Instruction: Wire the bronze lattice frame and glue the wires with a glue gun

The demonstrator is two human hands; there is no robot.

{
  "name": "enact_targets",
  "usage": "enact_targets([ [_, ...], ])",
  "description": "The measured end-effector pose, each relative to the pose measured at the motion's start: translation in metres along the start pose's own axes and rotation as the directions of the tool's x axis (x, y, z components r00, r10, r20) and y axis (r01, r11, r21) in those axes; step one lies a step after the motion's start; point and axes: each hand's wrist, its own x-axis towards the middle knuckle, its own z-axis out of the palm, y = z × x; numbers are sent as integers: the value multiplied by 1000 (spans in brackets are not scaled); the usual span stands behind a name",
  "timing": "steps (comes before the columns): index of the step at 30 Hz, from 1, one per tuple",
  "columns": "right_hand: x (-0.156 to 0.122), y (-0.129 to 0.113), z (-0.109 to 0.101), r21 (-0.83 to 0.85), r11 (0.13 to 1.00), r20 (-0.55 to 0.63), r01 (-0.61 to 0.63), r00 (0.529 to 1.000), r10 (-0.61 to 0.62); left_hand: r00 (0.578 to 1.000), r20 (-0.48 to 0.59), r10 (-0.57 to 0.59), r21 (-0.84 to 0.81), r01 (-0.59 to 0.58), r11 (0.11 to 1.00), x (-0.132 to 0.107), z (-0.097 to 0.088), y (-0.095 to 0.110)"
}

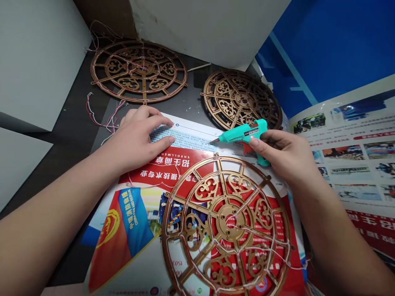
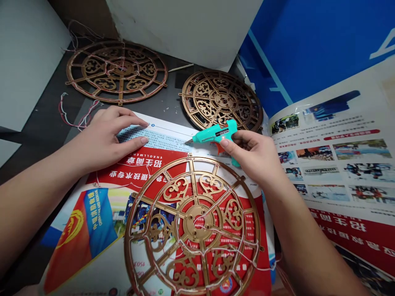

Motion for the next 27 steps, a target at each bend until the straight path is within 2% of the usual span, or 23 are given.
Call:
enact_targets([
  [6, 2, 3, 1, -7, 1000, -45, 16, 999, -16, 1000, -16, 25, 2, -25, 1000, 0, 1, -1],
  [11, 1, 8, 2, 2, 999, -22, 42, 999, -42, 1000, -12, 17, 7, -17, 1000, 1, 2, -2],
  [15, 0, 4, 2, 4, 1000, -25, 9, 1000, -9, 1000, -5, 11, 8, -11, 1000, 1, 2, -1],
  [21, 0, 4, 3, 20, 999, -9, 43, 999, -43, 1000, -11, 21, 17, -21, 1000, 0, 1, -2],
  [27, 0, 2, 4, -5, 998, -45, 57, 997, -57, 1000, 2, 3, 22, -3, 1000, 0, 0, 0],
])
